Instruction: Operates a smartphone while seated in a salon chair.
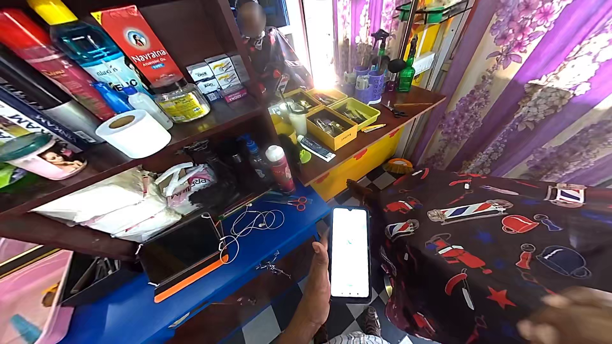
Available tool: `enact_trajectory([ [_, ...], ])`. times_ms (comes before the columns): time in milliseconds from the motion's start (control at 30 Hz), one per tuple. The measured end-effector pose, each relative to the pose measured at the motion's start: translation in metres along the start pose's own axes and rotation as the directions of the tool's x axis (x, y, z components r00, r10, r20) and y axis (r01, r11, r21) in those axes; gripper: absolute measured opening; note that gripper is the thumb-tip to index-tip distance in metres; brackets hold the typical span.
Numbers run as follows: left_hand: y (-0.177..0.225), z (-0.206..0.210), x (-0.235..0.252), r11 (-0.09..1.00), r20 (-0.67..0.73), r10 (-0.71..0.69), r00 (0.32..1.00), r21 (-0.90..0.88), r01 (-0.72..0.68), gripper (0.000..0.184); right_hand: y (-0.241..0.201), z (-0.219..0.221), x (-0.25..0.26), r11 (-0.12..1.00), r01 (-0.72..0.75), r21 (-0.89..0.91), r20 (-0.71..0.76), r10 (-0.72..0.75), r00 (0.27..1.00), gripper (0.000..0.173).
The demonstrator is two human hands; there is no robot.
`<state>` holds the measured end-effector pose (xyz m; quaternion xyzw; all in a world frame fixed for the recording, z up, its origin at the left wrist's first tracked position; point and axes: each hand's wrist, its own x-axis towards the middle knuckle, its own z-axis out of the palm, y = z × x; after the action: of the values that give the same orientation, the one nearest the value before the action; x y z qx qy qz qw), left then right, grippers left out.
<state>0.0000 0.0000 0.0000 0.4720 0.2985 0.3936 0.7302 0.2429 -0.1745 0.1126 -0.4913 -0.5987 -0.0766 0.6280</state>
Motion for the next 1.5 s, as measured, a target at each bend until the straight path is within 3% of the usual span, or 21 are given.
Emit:
enact_trajectory([
  [167, 0.001, -0.002, 0.003, 1.000, 0.004, 0.010, 1.000, -0.002, -0.010, 0.101, 0.034, 0.036, -0.029, 0.986, -0.062, -0.155, 0.174, 0.089, 0.981, 0.037],
  [333, 0.000, -0.004, 0.006, 1.000, 0.018, 0.006, 1.000, 0.023, -0.006, 0.101, 0.055, 0.060, -0.056, 0.970, -0.159, -0.182, 0.255, 0.203, 0.945, 0.032],
  [733, 0.002, -0.004, 0.008, 1.000, 0.020, 0.005, 1.000, -0.009, -0.005, 0.101, 0.062, 0.093, -0.082, 0.972, -0.160, -0.174, 0.337, 0.211, 0.918, 0.032],
  [1500, -0.001, -0.007, 0.003, 0.998, 0.027, 0.022, 0.999, -0.062, -0.020, 0.099, 0.062, 0.100, -0.092, 0.974, -0.162, -0.157, 0.401, 0.213, 0.891, 0.037],
])
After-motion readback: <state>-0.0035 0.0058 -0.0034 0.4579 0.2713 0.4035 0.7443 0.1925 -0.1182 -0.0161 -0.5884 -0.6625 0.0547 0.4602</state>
